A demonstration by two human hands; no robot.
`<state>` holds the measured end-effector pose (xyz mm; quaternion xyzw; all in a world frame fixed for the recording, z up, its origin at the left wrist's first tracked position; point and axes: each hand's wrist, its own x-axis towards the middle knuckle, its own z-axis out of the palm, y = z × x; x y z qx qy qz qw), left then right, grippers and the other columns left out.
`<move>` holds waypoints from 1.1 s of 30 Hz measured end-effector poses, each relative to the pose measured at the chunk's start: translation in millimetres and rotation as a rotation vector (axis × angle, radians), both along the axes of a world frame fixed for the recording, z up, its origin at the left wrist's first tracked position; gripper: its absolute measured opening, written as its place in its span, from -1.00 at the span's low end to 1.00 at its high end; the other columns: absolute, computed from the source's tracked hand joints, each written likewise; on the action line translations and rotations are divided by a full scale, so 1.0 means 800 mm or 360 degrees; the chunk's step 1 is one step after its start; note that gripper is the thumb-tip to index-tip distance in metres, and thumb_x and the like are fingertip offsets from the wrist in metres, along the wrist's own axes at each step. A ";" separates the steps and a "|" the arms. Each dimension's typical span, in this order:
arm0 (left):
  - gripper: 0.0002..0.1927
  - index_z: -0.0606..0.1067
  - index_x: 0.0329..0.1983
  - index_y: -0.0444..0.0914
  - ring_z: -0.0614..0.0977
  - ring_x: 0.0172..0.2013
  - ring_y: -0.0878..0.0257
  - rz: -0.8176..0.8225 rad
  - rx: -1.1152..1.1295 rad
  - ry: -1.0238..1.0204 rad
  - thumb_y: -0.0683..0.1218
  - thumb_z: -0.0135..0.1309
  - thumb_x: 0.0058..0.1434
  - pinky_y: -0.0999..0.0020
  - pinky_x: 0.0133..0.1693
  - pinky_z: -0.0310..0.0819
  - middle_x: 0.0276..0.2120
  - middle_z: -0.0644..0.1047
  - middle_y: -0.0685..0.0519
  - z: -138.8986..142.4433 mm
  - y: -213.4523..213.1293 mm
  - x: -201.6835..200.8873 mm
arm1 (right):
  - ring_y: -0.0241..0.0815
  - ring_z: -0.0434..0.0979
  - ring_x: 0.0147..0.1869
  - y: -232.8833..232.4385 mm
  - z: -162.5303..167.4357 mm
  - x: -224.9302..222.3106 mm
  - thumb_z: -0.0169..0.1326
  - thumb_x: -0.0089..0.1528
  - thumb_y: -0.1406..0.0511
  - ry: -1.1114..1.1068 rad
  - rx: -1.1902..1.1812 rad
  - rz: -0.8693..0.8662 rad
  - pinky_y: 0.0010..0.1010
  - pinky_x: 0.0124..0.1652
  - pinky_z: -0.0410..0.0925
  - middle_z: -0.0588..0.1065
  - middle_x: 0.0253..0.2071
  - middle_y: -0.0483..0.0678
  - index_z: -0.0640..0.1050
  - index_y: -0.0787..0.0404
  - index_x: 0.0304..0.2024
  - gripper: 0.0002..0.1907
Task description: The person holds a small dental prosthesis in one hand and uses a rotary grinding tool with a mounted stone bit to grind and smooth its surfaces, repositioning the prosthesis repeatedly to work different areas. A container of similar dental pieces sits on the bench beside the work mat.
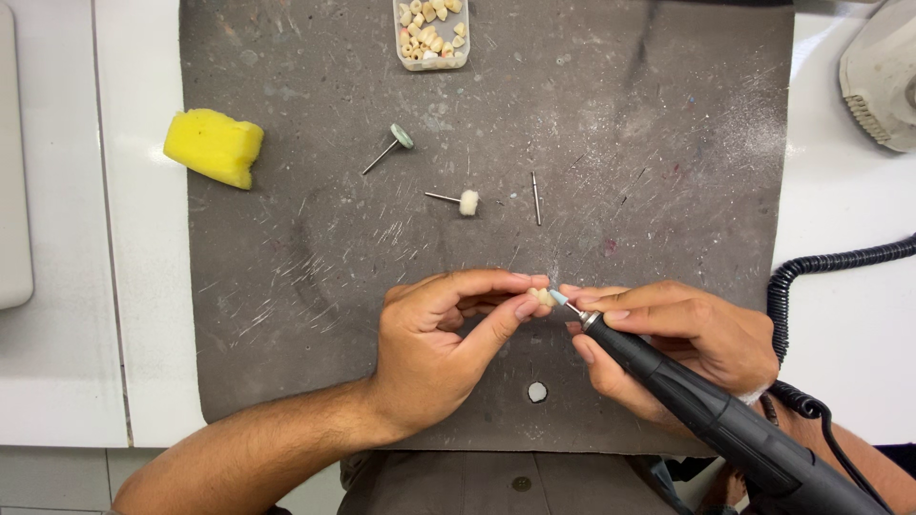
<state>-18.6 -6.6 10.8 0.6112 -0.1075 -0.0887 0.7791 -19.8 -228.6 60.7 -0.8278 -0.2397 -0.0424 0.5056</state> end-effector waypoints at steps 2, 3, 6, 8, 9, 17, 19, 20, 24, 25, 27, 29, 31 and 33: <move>-0.82 0.53 0.06 -0.40 0.76 -0.01 0.16 -0.0003 -0.0021 0.0043 -0.28 0.12 0.42 0.36 0.06 0.77 0.00 0.67 -0.15 -0.001 0.000 -0.001 | 0.00 0.71 0.08 -0.001 0.000 0.001 0.31 0.15 0.49 -0.0008 -0.0007 0.0012 -0.16 0.14 0.63 0.62 -0.13 0.13 0.46 0.31 -0.08 -0.65; -0.81 0.53 0.07 -0.41 0.76 -0.01 0.15 -0.0003 -0.0031 0.0061 -0.28 0.11 0.42 0.35 0.06 0.77 0.00 0.67 -0.16 -0.001 0.001 -0.002 | 0.00 0.71 0.08 0.000 -0.001 0.001 0.31 0.15 0.49 -0.0015 -0.0010 0.0019 -0.16 0.13 0.63 0.62 -0.13 0.12 0.45 0.31 -0.08 -0.65; -0.78 0.51 0.10 -0.41 0.76 0.00 0.13 0.0000 -0.0030 0.0054 -0.29 0.11 0.41 0.34 0.08 0.77 0.00 0.67 -0.18 -0.003 0.000 -0.002 | 0.02 0.71 0.10 -0.003 0.000 -0.002 0.32 0.14 0.49 0.0038 -0.0017 0.0014 -0.18 0.11 0.64 0.62 -0.14 0.12 0.46 0.31 -0.08 -0.64; -0.78 0.49 0.11 -0.41 0.76 0.02 0.13 -0.0005 -0.0059 0.0013 -0.30 0.11 0.43 0.33 0.10 0.77 0.01 0.66 -0.18 -0.005 0.000 -0.002 | 0.01 0.71 0.09 -0.004 0.000 -0.002 0.31 0.14 0.48 0.0068 -0.0022 0.0010 -0.19 0.12 0.63 0.62 -0.13 0.12 0.46 0.30 -0.08 -0.64; -0.78 0.48 0.12 -0.41 0.75 0.03 0.12 -0.0008 -0.0074 -0.0005 -0.30 0.10 0.43 0.33 0.11 0.77 0.02 0.65 -0.19 -0.005 0.000 -0.002 | 0.00 0.71 0.09 -0.004 0.000 -0.003 0.31 0.14 0.47 0.0084 -0.0024 0.0007 -0.19 0.12 0.63 0.62 -0.13 0.13 0.46 0.29 -0.08 -0.64; -0.78 0.48 0.11 -0.42 0.75 0.02 0.12 -0.0007 -0.0076 0.0021 -0.30 0.11 0.43 0.32 0.11 0.76 0.01 0.65 -0.20 -0.007 0.000 -0.002 | 0.04 0.70 0.11 -0.004 -0.002 -0.003 0.32 0.14 0.47 0.0078 -0.0028 -0.0007 -0.22 0.09 0.65 0.61 -0.17 0.11 0.47 0.30 -0.09 -0.65; -0.78 0.48 0.11 -0.42 0.75 0.02 0.12 -0.0006 -0.0072 0.0035 -0.30 0.11 0.42 0.32 0.11 0.76 0.01 0.65 -0.20 -0.006 0.000 -0.003 | 0.05 0.70 0.12 -0.004 -0.001 -0.003 0.32 0.14 0.47 0.0105 -0.0041 -0.0003 -0.22 0.08 0.65 0.62 -0.16 0.11 0.47 0.29 -0.09 -0.65; -0.78 0.48 0.10 -0.42 0.75 0.02 0.12 -0.0004 -0.0070 0.0044 -0.30 0.11 0.42 0.32 0.10 0.76 0.02 0.65 -0.20 -0.006 0.000 -0.003 | 0.04 0.70 0.11 -0.005 0.001 -0.003 0.32 0.14 0.47 0.0102 -0.0050 0.0012 -0.20 0.10 0.64 0.62 -0.16 0.11 0.46 0.29 -0.09 -0.65; -0.78 0.47 0.11 -0.43 0.75 0.02 0.12 -0.0005 -0.0083 0.0033 -0.30 0.10 0.43 0.32 0.11 0.76 0.02 0.65 -0.21 -0.006 -0.001 -0.003 | 0.00 0.71 0.08 -0.004 0.000 0.000 0.31 0.15 0.48 0.0000 -0.0015 0.0015 -0.13 0.16 0.62 0.60 -0.13 0.12 0.45 0.30 -0.07 -0.64; -0.78 0.47 0.11 -0.43 0.75 0.02 0.12 -0.0006 -0.0079 0.0033 -0.30 0.11 0.43 0.32 0.11 0.76 0.02 0.65 -0.21 -0.007 -0.001 -0.003 | 0.00 0.71 0.08 -0.004 0.001 0.000 0.31 0.14 0.49 0.0001 -0.0028 0.0015 -0.13 0.15 0.62 0.60 -0.14 0.12 0.46 0.31 -0.08 -0.64; -0.78 0.47 0.10 -0.43 0.75 0.02 0.12 -0.0007 -0.0072 0.0033 -0.30 0.11 0.42 0.32 0.11 0.76 0.01 0.66 -0.21 -0.007 0.000 -0.003 | 0.01 0.71 0.08 -0.003 0.001 0.000 0.32 0.13 0.49 0.0002 -0.0056 0.0016 -0.13 0.13 0.63 0.61 -0.15 0.12 0.46 0.31 -0.08 -0.64; -0.78 0.47 0.11 -0.43 0.75 0.02 0.12 -0.0009 -0.0082 0.0050 -0.30 0.11 0.42 0.32 0.11 0.76 0.02 0.65 -0.21 -0.007 -0.001 -0.003 | 0.01 0.71 0.08 -0.003 0.001 0.000 0.32 0.14 0.48 -0.0004 -0.0064 0.0031 -0.12 0.13 0.63 0.60 -0.17 0.10 0.46 0.31 -0.08 -0.64; -0.78 0.47 0.11 -0.43 0.75 0.02 0.12 -0.0010 -0.0090 0.0053 -0.30 0.11 0.43 0.32 0.11 0.76 0.02 0.65 -0.21 -0.007 0.000 -0.003 | 0.00 0.71 0.09 -0.003 0.000 0.000 0.31 0.15 0.47 0.0016 -0.0037 0.0046 -0.10 0.15 0.62 0.60 -0.16 0.10 0.46 0.32 -0.08 -0.65; -0.78 0.47 0.11 -0.43 0.75 0.03 0.12 -0.0012 -0.0099 0.0039 -0.30 0.11 0.43 0.32 0.12 0.76 0.02 0.65 -0.20 -0.008 -0.001 -0.002 | -0.02 0.71 0.09 -0.004 0.000 0.000 0.29 0.18 0.47 0.0058 0.0021 0.0061 -0.08 0.20 0.61 0.61 -0.13 0.11 0.45 0.33 -0.05 -0.65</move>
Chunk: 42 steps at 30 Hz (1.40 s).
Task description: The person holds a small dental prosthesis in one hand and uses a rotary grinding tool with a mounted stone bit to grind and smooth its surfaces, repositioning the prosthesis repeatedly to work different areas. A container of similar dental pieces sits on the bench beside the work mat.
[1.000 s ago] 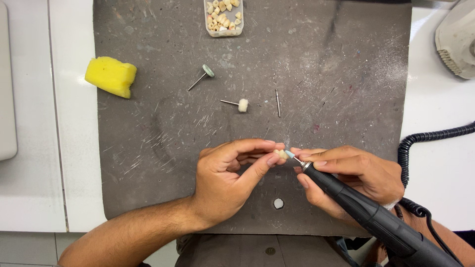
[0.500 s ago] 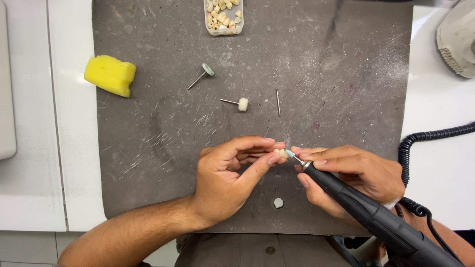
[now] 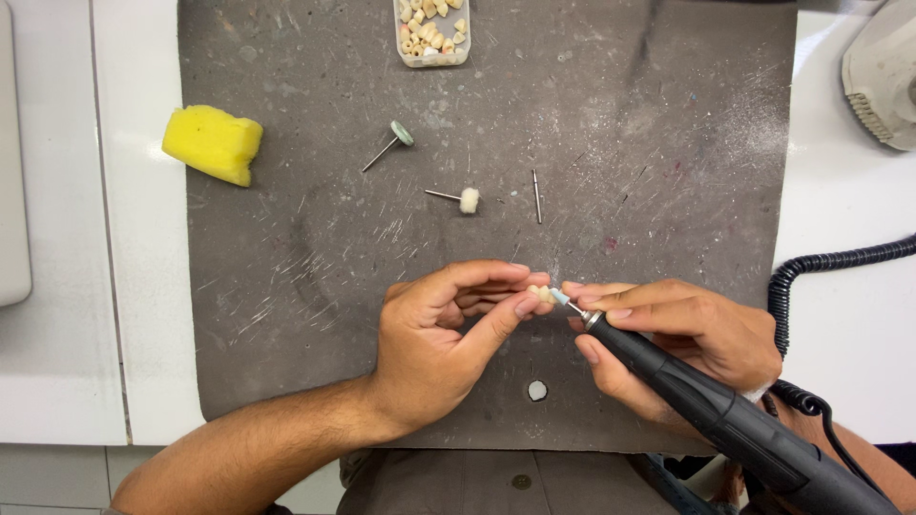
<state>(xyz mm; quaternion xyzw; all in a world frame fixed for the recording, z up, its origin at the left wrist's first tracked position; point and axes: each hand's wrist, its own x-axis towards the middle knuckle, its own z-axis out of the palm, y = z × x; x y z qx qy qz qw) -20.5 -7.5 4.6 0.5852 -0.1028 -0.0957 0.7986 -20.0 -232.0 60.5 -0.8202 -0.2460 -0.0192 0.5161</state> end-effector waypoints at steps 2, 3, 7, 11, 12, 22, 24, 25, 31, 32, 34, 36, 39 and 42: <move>-0.78 0.47 0.11 -0.43 0.74 0.03 0.12 0.0004 -0.0021 0.0022 -0.30 0.10 0.43 0.32 0.12 0.75 0.02 0.65 -0.21 0.000 0.000 0.000 | 0.01 0.71 0.11 -0.001 0.000 -0.001 0.30 0.16 0.47 0.0008 -0.0047 0.0000 -0.10 0.17 0.62 0.61 -0.14 0.10 0.46 0.31 -0.08 -0.66; -0.78 0.47 0.11 -0.44 0.74 0.03 0.12 0.0007 -0.0032 0.0031 -0.30 0.10 0.43 0.32 0.12 0.74 0.02 0.65 -0.22 0.000 -0.001 0.000 | 0.02 0.70 0.12 -0.003 0.001 0.000 0.31 0.15 0.47 0.0011 -0.0070 0.0001 -0.11 0.15 0.62 0.62 -0.15 0.10 0.46 0.30 -0.09 -0.66; -0.77 0.46 0.12 -0.43 0.74 0.04 0.12 -0.0033 -0.0031 0.0026 -0.31 0.09 0.43 0.33 0.12 0.76 0.02 0.65 -0.22 -0.001 0.001 0.000 | -0.01 0.72 0.09 -0.001 -0.001 -0.001 0.30 0.17 0.48 -0.0014 -0.0003 -0.0058 -0.12 0.16 0.64 0.60 -0.13 0.11 0.46 0.30 -0.07 -0.66; -0.77 0.45 0.12 -0.44 0.73 0.05 0.11 -0.0033 -0.0108 0.0107 -0.31 0.08 0.43 0.32 0.13 0.74 0.04 0.64 -0.24 -0.002 0.000 -0.001 | 0.00 0.70 0.10 -0.002 -0.003 -0.001 0.31 0.16 0.48 -0.0055 -0.0027 -0.0044 -0.08 0.19 0.62 0.59 -0.13 0.13 0.46 0.31 -0.06 -0.64; -0.77 0.45 0.12 -0.44 0.73 0.05 0.11 -0.0038 -0.0129 0.0137 -0.31 0.08 0.43 0.32 0.13 0.74 0.05 0.63 -0.24 -0.002 0.000 -0.001 | 0.00 0.70 0.11 -0.002 -0.004 -0.002 0.31 0.15 0.48 -0.0061 -0.0043 -0.0054 -0.08 0.19 0.62 0.60 -0.14 0.13 0.47 0.30 -0.06 -0.64; -0.85 0.58 -0.02 -0.47 0.70 0.02 0.16 -0.0123 -0.0226 0.0190 -0.37 0.10 0.38 0.34 0.11 0.73 0.06 0.57 -0.16 0.002 0.007 0.003 | 0.11 0.68 0.15 -0.018 -0.015 -0.017 0.20 0.25 0.50 0.0235 0.0456 -0.0058 -0.13 0.12 0.67 0.54 -0.05 0.16 0.39 0.27 0.02 -0.66; -0.85 0.59 -0.05 -0.46 0.71 0.01 0.18 -0.0138 -0.0231 0.0213 -0.37 0.11 0.35 0.36 0.11 0.73 0.04 0.56 -0.13 0.004 0.006 0.005 | 0.14 0.67 0.14 -0.019 -0.021 -0.017 0.20 0.26 0.51 0.0320 0.0528 -0.0027 -0.17 0.04 0.71 0.53 -0.05 0.18 0.41 0.29 0.02 -0.67; -0.86 0.59 -0.07 -0.46 0.71 0.01 0.18 -0.0130 -0.0224 0.0215 -0.37 0.13 0.33 0.36 0.10 0.73 0.03 0.56 -0.13 0.005 0.005 0.005 | 0.15 0.66 0.17 -0.019 -0.022 -0.017 0.20 0.25 0.52 0.0317 0.0527 -0.0027 -0.16 0.04 0.71 0.53 -0.05 0.19 0.41 0.29 0.01 -0.67; -0.93 0.58 -0.16 -0.48 0.72 -0.07 0.19 -0.0196 -0.0137 0.0328 -0.36 0.17 0.31 0.38 0.00 0.74 -0.07 0.62 -0.13 0.007 0.001 0.008 | 0.16 0.68 0.19 -0.018 -0.022 -0.014 0.22 0.23 0.51 0.0278 0.0478 0.0019 -0.07 0.15 0.66 0.57 -0.08 0.17 0.41 0.28 -0.01 -0.67; -0.93 0.58 -0.17 -0.48 0.73 -0.09 0.18 -0.0221 -0.0119 0.0348 -0.35 0.17 0.31 0.38 -0.03 0.73 -0.08 0.62 -0.13 0.007 0.002 0.008 | 0.13 0.70 0.15 -0.017 -0.021 -0.014 0.23 0.23 0.50 0.0265 0.0480 0.0035 -0.03 0.21 0.63 0.57 -0.10 0.16 0.42 0.27 -0.02 -0.67; -0.93 0.57 -0.17 -0.49 0.73 -0.10 0.17 -0.0291 -0.0152 0.0447 -0.34 0.15 0.32 0.38 -0.05 0.73 -0.10 0.62 -0.14 0.007 0.004 0.008 | 0.12 0.71 0.13 -0.016 -0.021 -0.013 0.24 0.24 0.48 0.0243 0.0446 0.0085 0.01 0.24 0.61 0.58 -0.10 0.16 0.41 0.26 -0.01 -0.66; -0.92 0.55 -0.15 -0.49 0.74 -0.10 0.15 -0.0379 -0.0255 0.0596 -0.32 0.13 0.33 0.37 -0.03 0.74 -0.10 0.62 -0.15 0.006 0.005 0.009 | 0.17 0.69 0.19 -0.017 -0.021 -0.012 0.25 0.26 0.48 0.0218 0.0375 0.0156 -0.01 0.20 0.63 0.58 -0.07 0.19 0.38 0.26 0.02 -0.64; -0.88 0.54 -0.11 -0.50 0.75 -0.07 0.13 -0.0383 -0.0364 0.0650 -0.31 0.10 0.35 0.34 -0.01 0.77 -0.09 0.62 -0.15 0.005 0.005 0.009 | 0.13 0.70 0.13 -0.018 -0.024 -0.013 0.26 0.25 0.42 0.0166 0.0311 0.0069 -0.12 0.08 0.64 0.58 -0.08 0.18 0.37 0.24 0.03 -0.61; -0.87 0.56 -0.10 -0.52 0.75 -0.06 0.11 -0.0343 -0.0323 0.0628 -0.33 0.12 0.33 0.34 0.03 0.76 -0.11 0.63 -0.18 0.005 0.006 0.010 | -0.03 0.73 0.07 -0.011 -0.031 -0.016 0.21 0.29 0.28 0.0268 0.0689 -0.0062 -0.18 0.15 0.66 0.62 -0.11 0.09 0.36 0.17 0.11 -0.59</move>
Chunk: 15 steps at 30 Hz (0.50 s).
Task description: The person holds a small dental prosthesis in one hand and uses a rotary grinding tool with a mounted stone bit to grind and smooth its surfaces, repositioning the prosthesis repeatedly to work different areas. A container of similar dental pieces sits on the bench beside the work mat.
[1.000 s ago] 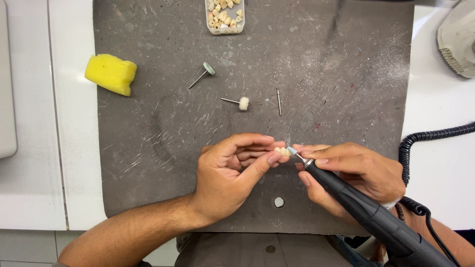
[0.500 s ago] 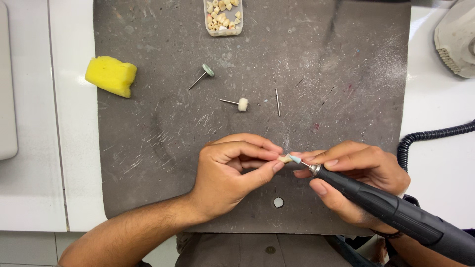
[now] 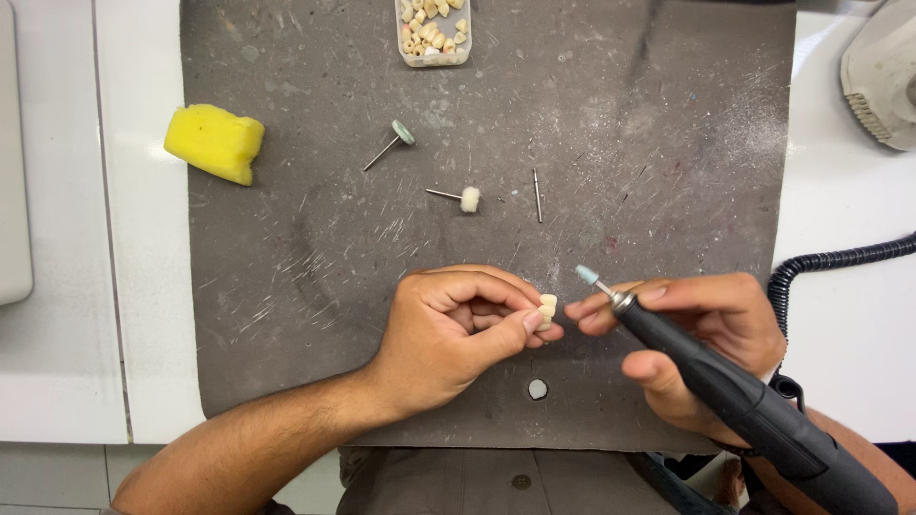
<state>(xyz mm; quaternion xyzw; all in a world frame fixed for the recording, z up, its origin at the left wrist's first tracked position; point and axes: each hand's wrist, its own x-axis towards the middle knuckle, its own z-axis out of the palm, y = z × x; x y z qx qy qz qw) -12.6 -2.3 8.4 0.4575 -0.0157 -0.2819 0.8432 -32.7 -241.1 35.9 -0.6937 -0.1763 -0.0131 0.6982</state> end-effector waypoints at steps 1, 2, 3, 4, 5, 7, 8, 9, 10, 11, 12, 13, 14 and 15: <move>-0.88 0.56 -0.10 -0.51 0.75 -0.06 0.11 0.0008 0.0035 -0.0068 -0.33 0.13 0.33 0.34 0.03 0.76 -0.09 0.63 -0.18 0.000 -0.001 0.000 | -0.03 0.74 0.02 0.000 -0.001 0.000 0.18 0.28 0.28 0.0106 -0.0042 -0.0067 -0.22 0.09 0.66 0.64 -0.15 0.10 0.37 0.20 0.10 -0.61; -0.88 0.57 -0.10 -0.51 0.75 -0.05 0.12 0.0016 0.0069 -0.0139 -0.34 0.13 0.32 0.35 0.03 0.76 -0.08 0.63 -0.17 0.000 -0.002 0.000 | -0.03 0.76 -0.02 0.000 -0.001 0.000 0.15 0.27 0.29 0.0209 -0.0085 -0.0136 -0.26 0.04 0.67 0.65 -0.19 0.10 0.38 0.22 0.10 -0.62; -0.88 0.57 -0.11 -0.51 0.75 -0.05 0.13 0.0024 0.0103 -0.0212 -0.34 0.14 0.32 0.35 0.03 0.76 -0.06 0.63 -0.17 0.001 -0.002 0.000 | -0.04 0.77 -0.07 0.000 -0.002 0.000 0.12 0.26 0.29 0.0311 -0.0127 -0.0204 -0.31 -0.02 0.67 0.67 -0.23 0.11 0.40 0.24 0.09 -0.62; -0.88 0.58 -0.10 -0.50 0.74 -0.05 0.14 0.0042 0.0130 -0.0282 -0.35 0.14 0.32 0.36 0.04 0.76 -0.06 0.63 -0.17 0.001 -0.001 0.000 | -0.02 0.77 -0.05 0.001 -0.003 0.002 0.16 0.26 0.35 0.0197 -0.0248 -0.0157 -0.31 -0.03 0.67 0.66 -0.18 0.16 0.41 0.26 0.09 -0.63; -0.89 0.59 -0.10 -0.50 0.74 -0.05 0.15 0.0061 0.0158 -0.0349 -0.35 0.14 0.32 0.36 0.04 0.76 -0.05 0.63 -0.17 0.002 -0.002 0.000 | -0.01 0.76 -0.03 0.000 -0.005 0.006 0.21 0.26 0.41 0.0084 -0.0368 -0.0107 -0.32 -0.05 0.68 0.65 -0.14 0.20 0.42 0.27 0.08 -0.64; -0.89 0.60 -0.10 -0.49 0.74 -0.06 0.16 0.0070 0.0218 -0.0439 -0.36 0.16 0.32 0.37 0.03 0.76 -0.05 0.64 -0.17 0.003 -0.001 0.000 | 0.00 0.76 -0.01 0.001 -0.007 0.011 0.25 0.26 0.47 -0.0031 -0.0501 -0.0031 -0.33 -0.06 0.68 0.64 -0.10 0.24 0.43 0.28 0.06 -0.64; -0.88 0.60 -0.10 -0.48 0.74 -0.06 0.17 0.0059 0.0248 -0.0464 -0.36 0.17 0.31 0.38 0.03 0.76 -0.05 0.64 -0.17 0.004 0.000 -0.001 | -0.01 0.76 -0.01 0.002 -0.007 0.012 0.25 0.25 0.47 -0.0036 -0.0516 -0.0005 -0.33 -0.06 0.68 0.64 -0.11 0.23 0.44 0.28 0.04 -0.65; -0.88 0.61 -0.10 -0.47 0.74 -0.06 0.18 0.0050 0.0278 -0.0490 -0.36 0.17 0.31 0.39 0.02 0.75 -0.05 0.65 -0.16 0.004 -0.001 -0.001 | -0.01 0.76 -0.01 0.001 -0.007 0.013 0.25 0.24 0.48 -0.0043 -0.0530 0.0021 -0.33 -0.06 0.68 0.65 -0.12 0.23 0.45 0.28 0.03 -0.65; -0.86 0.59 -0.09 -0.47 0.73 -0.04 0.18 0.0069 0.0244 -0.0513 -0.36 0.18 0.30 0.39 0.03 0.74 -0.03 0.63 -0.16 0.004 -0.001 -0.001 | -0.01 0.76 0.01 0.000 -0.007 0.013 0.25 0.24 0.47 -0.0057 -0.0524 0.0016 -0.32 -0.04 0.69 0.64 -0.12 0.21 0.43 0.28 0.04 -0.64; -0.84 0.58 -0.07 -0.47 0.71 -0.02 0.19 0.0089 0.0210 -0.0534 -0.37 0.18 0.29 0.39 0.05 0.73 -0.01 0.61 -0.16 0.004 -0.001 -0.001 | -0.01 0.76 0.03 -0.001 -0.007 0.013 0.26 0.25 0.47 -0.0070 -0.0516 0.0013 -0.32 -0.02 0.69 0.64 -0.12 0.20 0.42 0.27 0.05 -0.63; -0.82 0.57 -0.06 -0.47 0.70 0.01 0.19 0.0109 0.0178 -0.0555 -0.37 0.18 0.28 0.39 0.07 0.72 0.02 0.59 -0.16 0.004 0.000 -0.002 | -0.01 0.75 0.04 -0.001 -0.008 0.012 0.26 0.25 0.47 -0.0083 -0.0508 0.0010 -0.31 0.00 0.69 0.64 -0.12 0.18 0.40 0.27 0.06 -0.61; -0.80 0.56 -0.02 -0.47 0.69 0.04 0.18 0.0108 0.0128 -0.0547 -0.37 0.18 0.30 0.37 0.10 0.72 0.04 0.58 -0.16 0.004 -0.001 -0.002 | -0.02 0.75 0.02 -0.001 -0.009 0.012 0.27 0.24 0.47 -0.0049 -0.0474 -0.0025 -0.31 -0.02 0.69 0.64 -0.14 0.17 0.40 0.27 0.06 -0.60; -0.79 0.54 0.01 -0.46 0.68 0.07 0.17 0.0105 0.0077 -0.0540 -0.37 0.17 0.32 0.35 0.14 0.71 0.06 0.58 -0.17 0.004 -0.001 -0.003 | -0.03 0.75 0.00 0.000 -0.010 0.010 0.27 0.23 0.48 -0.0016 -0.0440 -0.0062 -0.31 -0.04 0.69 0.63 -0.15 0.16 0.40 0.27 0.06 -0.59; -0.77 0.53 0.05 -0.46 0.68 0.11 0.16 0.0101 0.0026 -0.0533 -0.37 0.17 0.33 0.33 0.17 0.70 0.08 0.57 -0.18 0.003 -0.001 -0.004 | -0.04 0.75 -0.01 0.000 -0.012 0.009 0.28 0.22 0.48 0.0017 -0.0406 -0.0101 -0.30 -0.05 0.69 0.63 -0.16 0.15 0.40 0.26 0.06 -0.58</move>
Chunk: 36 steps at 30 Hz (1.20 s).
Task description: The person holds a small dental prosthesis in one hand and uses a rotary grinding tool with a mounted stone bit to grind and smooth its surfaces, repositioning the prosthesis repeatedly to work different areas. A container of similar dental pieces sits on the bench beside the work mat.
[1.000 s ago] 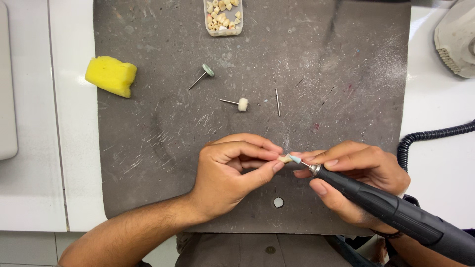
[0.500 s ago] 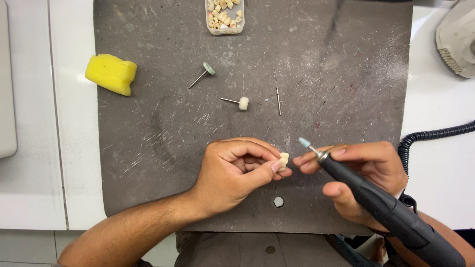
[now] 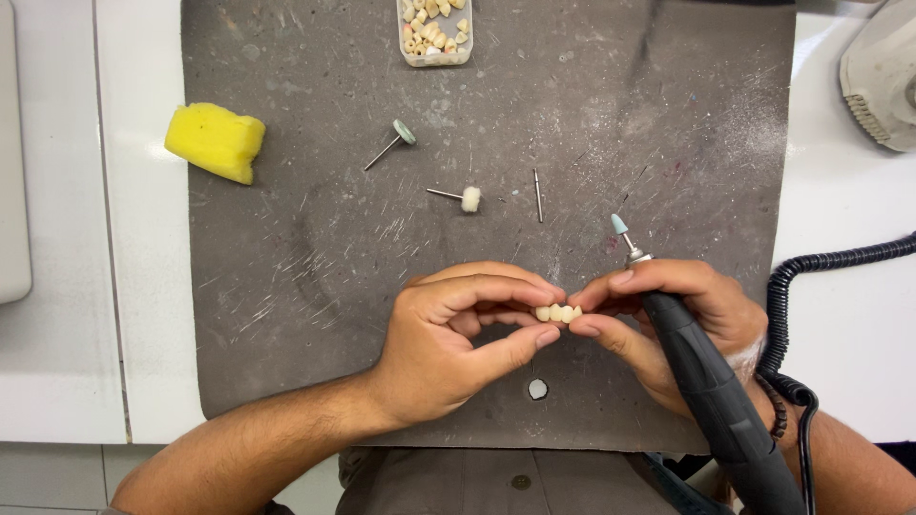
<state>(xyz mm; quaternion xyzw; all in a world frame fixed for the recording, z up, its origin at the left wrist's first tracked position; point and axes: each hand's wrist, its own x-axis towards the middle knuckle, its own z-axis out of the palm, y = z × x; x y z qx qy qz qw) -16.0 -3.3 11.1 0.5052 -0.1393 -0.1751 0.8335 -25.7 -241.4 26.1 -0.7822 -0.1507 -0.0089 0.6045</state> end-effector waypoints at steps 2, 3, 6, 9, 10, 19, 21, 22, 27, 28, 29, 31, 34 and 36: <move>-0.69 0.48 0.14 -0.44 0.67 0.12 0.14 -0.0060 -0.0142 0.0240 -0.36 0.14 0.34 0.30 0.21 0.68 0.09 0.58 -0.21 -0.001 0.000 -0.002 | -0.03 0.75 -0.01 -0.002 -0.003 -0.001 0.28 0.21 0.48 -0.0016 -0.0007 0.0003 -0.30 -0.06 0.69 0.63 -0.16 0.15 0.40 0.26 0.05 -0.58; -0.65 0.45 0.18 -0.43 0.67 0.13 0.13 -0.0090 -0.0213 0.0361 -0.35 0.13 0.34 0.29 0.22 0.67 0.10 0.59 -0.22 -0.002 0.000 -0.002 | -0.02 0.75 0.00 -0.002 -0.003 -0.002 0.28 0.21 0.48 -0.0023 -0.0012 0.0004 -0.30 -0.06 0.69 0.62 -0.16 0.14 0.40 0.26 0.05 -0.57; -0.60 0.43 0.21 -0.48 0.67 0.11 0.07 -0.0168 -0.0242 0.0534 -0.36 0.14 0.31 0.24 0.21 0.64 0.09 0.59 -0.30 -0.005 0.001 -0.001 | -0.02 0.74 0.02 -0.005 -0.005 -0.006 0.27 0.23 0.48 0.0011 0.0017 0.0011 -0.31 -0.03 0.69 0.62 -0.15 0.15 0.40 0.25 0.06 -0.59; -0.63 0.46 0.18 -0.50 0.67 0.11 0.08 -0.0177 -0.0243 0.0519 -0.36 0.15 0.31 0.24 0.22 0.64 0.08 0.59 -0.29 -0.008 0.001 0.001 | -0.03 0.75 0.02 -0.006 -0.006 -0.006 0.26 0.23 0.48 0.0074 0.0052 0.0025 -0.32 -0.04 0.70 0.63 -0.15 0.15 0.40 0.25 0.07 -0.59; -0.65 0.47 0.16 -0.51 0.67 0.11 0.07 -0.0177 -0.0243 0.0526 -0.36 0.16 0.31 0.23 0.22 0.65 0.08 0.60 -0.29 -0.009 0.000 0.002 | -0.03 0.75 0.01 -0.006 -0.006 -0.006 0.26 0.23 0.48 0.0077 0.0049 0.0015 -0.33 -0.04 0.70 0.63 -0.15 0.15 0.40 0.25 0.07 -0.59; -0.71 0.51 0.10 -0.52 0.68 0.10 0.06 -0.0180 -0.0231 0.0501 -0.34 0.17 0.32 0.24 0.22 0.65 0.06 0.61 -0.28 -0.006 0.001 0.003 | -0.03 0.75 0.00 -0.006 -0.007 -0.007 0.25 0.23 0.49 0.0078 0.0045 -0.0008 -0.32 -0.05 0.69 0.63 -0.14 0.18 0.40 0.26 0.07 -0.59; -0.72 0.51 0.08 -0.51 0.69 0.09 0.07 -0.0168 -0.0205 0.0490 -0.34 0.17 0.31 0.25 0.22 0.65 0.04 0.62 -0.27 -0.004 0.002 0.002 | -0.03 0.75 0.00 -0.006 -0.008 -0.007 0.25 0.22 0.48 0.0076 0.0023 0.0000 -0.32 -0.07 0.70 0.63 -0.15 0.18 0.40 0.26 0.06 -0.59; -0.73 0.52 0.08 -0.51 0.69 0.10 0.07 -0.0164 -0.0215 0.0472 -0.34 0.18 0.32 0.25 0.22 0.66 0.05 0.62 -0.25 -0.003 0.001 0.002 | -0.03 0.75 -0.01 -0.007 -0.007 -0.007 0.25 0.23 0.48 0.0096 0.0039 0.0009 -0.32 -0.07 0.70 0.63 -0.15 0.18 0.40 0.26 0.06 -0.60; -0.76 0.55 0.06 -0.48 0.68 0.11 0.11 -0.0153 -0.0263 0.0391 -0.34 0.19 0.34 0.26 0.24 0.67 0.06 0.60 -0.18 -0.002 0.001 0.001 | -0.03 0.75 0.01 -0.006 -0.006 -0.007 0.24 0.25 0.48 0.0128 0.0071 0.0029 -0.30 -0.04 0.70 0.63 -0.14 0.18 0.40 0.27 0.07 -0.61; -0.76 0.55 0.06 -0.48 0.68 0.10 0.12 -0.0147 -0.0236 0.0417 -0.35 0.19 0.33 0.27 0.22 0.68 0.05 0.60 -0.17 -0.002 0.001 0.001 | -0.03 0.75 0.00 -0.005 -0.006 -0.007 0.25 0.24 0.47 0.0103 0.0039 0.0031 -0.30 -0.04 0.70 0.63 -0.15 0.17 0.40 0.26 0.06 -0.61; -0.75 0.55 0.06 -0.47 0.69 0.08 0.13 -0.0140 -0.0211 0.0444 -0.35 0.19 0.31 0.28 0.20 0.68 0.03 0.60 -0.16 -0.003 0.001 0.001 | -0.04 0.75 0.00 -0.005 -0.006 -0.006 0.26 0.24 0.47 0.0079 0.0006 0.0033 -0.31 -0.05 0.70 0.63 -0.15 0.16 0.40 0.26 0.06 -0.60; -0.73 0.56 0.07 -0.46 0.68 0.06 0.16 -0.0141 -0.0179 0.0453 -0.35 0.20 0.30 0.31 0.18 0.67 0.03 0.59 -0.13 -0.005 -0.002 0.001 | -0.05 0.75 -0.01 -0.005 -0.006 -0.004 0.27 0.23 0.46 0.0026 -0.0035 0.0067 -0.31 -0.06 0.69 0.64 -0.15 0.15 0.40 0.25 0.06 -0.59; -0.72 0.56 0.08 -0.45 0.67 0.05 0.20 -0.0145 -0.0176 0.0431 -0.34 0.21 0.30 0.34 0.18 0.67 0.04 0.56 -0.09 -0.007 -0.005 0.000 | -0.05 0.76 -0.03 -0.004 -0.008 0.000 0.27 0.21 0.47 -0.0047 -0.0072 0.0126 -0.32 -0.07 0.70 0.65 -0.16 0.14 0.43 0.25 0.06 -0.59; -0.71 0.56 0.08 -0.45 0.67 0.05 0.21 -0.0113 -0.0195 0.0461 -0.33 0.22 0.29 0.35 0.19 0.67 0.04 0.55 -0.07 -0.008 -0.007 -0.002 | -0.05 0.77 -0.05 -0.004 -0.010 0.001 0.27 0.19 0.48 -0.0075 -0.0111 0.0121 -0.32 -0.10 0.69 0.65 -0.18 0.13 0.46 0.24 0.04 -0.60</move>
